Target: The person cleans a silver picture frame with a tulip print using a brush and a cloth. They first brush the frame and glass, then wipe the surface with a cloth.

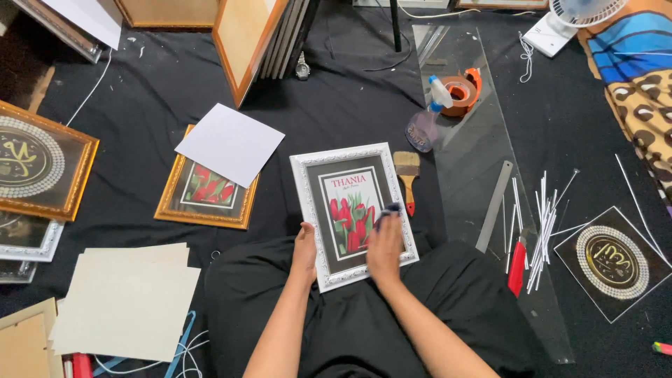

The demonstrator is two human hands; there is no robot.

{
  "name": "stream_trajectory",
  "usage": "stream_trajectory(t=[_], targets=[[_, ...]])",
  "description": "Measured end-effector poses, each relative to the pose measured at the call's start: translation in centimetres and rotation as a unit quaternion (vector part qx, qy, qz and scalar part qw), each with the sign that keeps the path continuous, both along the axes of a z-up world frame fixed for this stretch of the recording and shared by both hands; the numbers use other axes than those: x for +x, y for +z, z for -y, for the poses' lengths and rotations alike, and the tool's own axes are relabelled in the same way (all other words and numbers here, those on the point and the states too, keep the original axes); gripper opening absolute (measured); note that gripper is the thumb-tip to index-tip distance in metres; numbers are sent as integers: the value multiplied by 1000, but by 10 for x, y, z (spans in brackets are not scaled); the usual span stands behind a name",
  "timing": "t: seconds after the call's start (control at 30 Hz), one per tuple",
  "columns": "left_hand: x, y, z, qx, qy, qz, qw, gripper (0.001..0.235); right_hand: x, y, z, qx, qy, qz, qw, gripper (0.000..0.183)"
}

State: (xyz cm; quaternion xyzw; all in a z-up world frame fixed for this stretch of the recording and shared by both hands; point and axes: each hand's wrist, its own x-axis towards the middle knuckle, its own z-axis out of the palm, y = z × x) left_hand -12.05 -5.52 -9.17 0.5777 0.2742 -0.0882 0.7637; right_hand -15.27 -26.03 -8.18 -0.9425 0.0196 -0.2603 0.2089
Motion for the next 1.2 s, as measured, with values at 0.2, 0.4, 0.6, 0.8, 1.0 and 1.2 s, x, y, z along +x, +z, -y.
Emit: stream_trajectory(t=[0.2, 0.4, 0.6, 0.8, 1.0, 1.2], targets=[[-6, 66, 10, 92, -16, -13, 996, 81, -36, 47, -80, -79, 219, -41, 972, 51], [-17, 116, 19, 111, -29, -20, 993, 72, 8, -22, 26, -38, -152, -77, 985, 52], [-4, 56, 5, 85, -69, -20, 994, 73, -14, 0, -36, -25, 175, 7, 984, 52], [3, 54, 9, -88, -55, 5, 995, 64, -19, 35, -56, -98, 235, -75, 964, 52], [-13, 102, 4, -230, -73, 15, 970, 59, 20, -1, 30, 41, -78, -264, 960, 55], [2, 109, 9, -291, -39, -109, 950, 93, -21, 10, -44, -30, 253, -81, 964, 49]])
